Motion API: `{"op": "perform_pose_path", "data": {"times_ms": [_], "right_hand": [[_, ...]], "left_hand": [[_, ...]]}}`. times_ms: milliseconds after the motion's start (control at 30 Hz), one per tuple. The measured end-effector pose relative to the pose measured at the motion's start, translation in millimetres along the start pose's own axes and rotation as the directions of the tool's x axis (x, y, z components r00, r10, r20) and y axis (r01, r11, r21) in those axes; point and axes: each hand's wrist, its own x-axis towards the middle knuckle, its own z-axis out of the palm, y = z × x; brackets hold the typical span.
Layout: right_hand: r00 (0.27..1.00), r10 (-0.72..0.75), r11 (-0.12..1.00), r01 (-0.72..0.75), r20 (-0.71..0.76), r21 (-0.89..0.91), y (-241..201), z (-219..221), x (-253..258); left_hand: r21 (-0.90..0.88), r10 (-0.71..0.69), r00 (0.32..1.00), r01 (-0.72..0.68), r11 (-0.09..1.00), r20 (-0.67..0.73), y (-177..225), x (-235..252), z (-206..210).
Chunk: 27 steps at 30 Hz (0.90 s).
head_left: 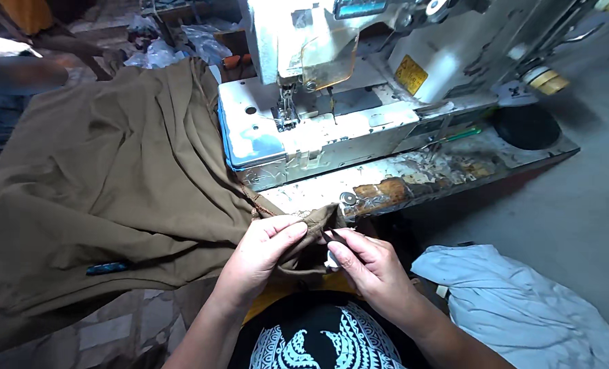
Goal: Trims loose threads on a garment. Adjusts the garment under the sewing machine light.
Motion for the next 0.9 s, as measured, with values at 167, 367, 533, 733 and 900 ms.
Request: {"op": "perform_pose_path", "data": {"times_ms": [167,367,533,733,900], "right_hand": [[0.963,-0.268,0.872,0.246,-0.009,0.423,-5,-10,-4],[0.938,-0.278,0.955,0.248,-0.206,-0.162,7,-1,9],[0.884,-0.395,0.855,0.254,-0.249,-0.453,9,9,14],[0.996,0.035,0.856,0.011,-0.079,0.517,-1,-9,4],[0.98,-0.028,0.988,0.057,-0.197,0.143,4,-10,3]], "left_hand": [[0.031,-0.005,1.0,0.006,0.999,-0.013,-2,-1,-1],[0.102,0.031,0.999,-0.028,0.994,-0.029,-3,-1,5],[0.275,0.132,0.988,-0.106,0.956,-0.077,-11,-2,14],[0.309,0.048,0.997,-0.029,0.951,-0.053,-10,0,8],[0.225,0.007,0.998,0.008,0.974,-0.065,-10,3,7]]}}
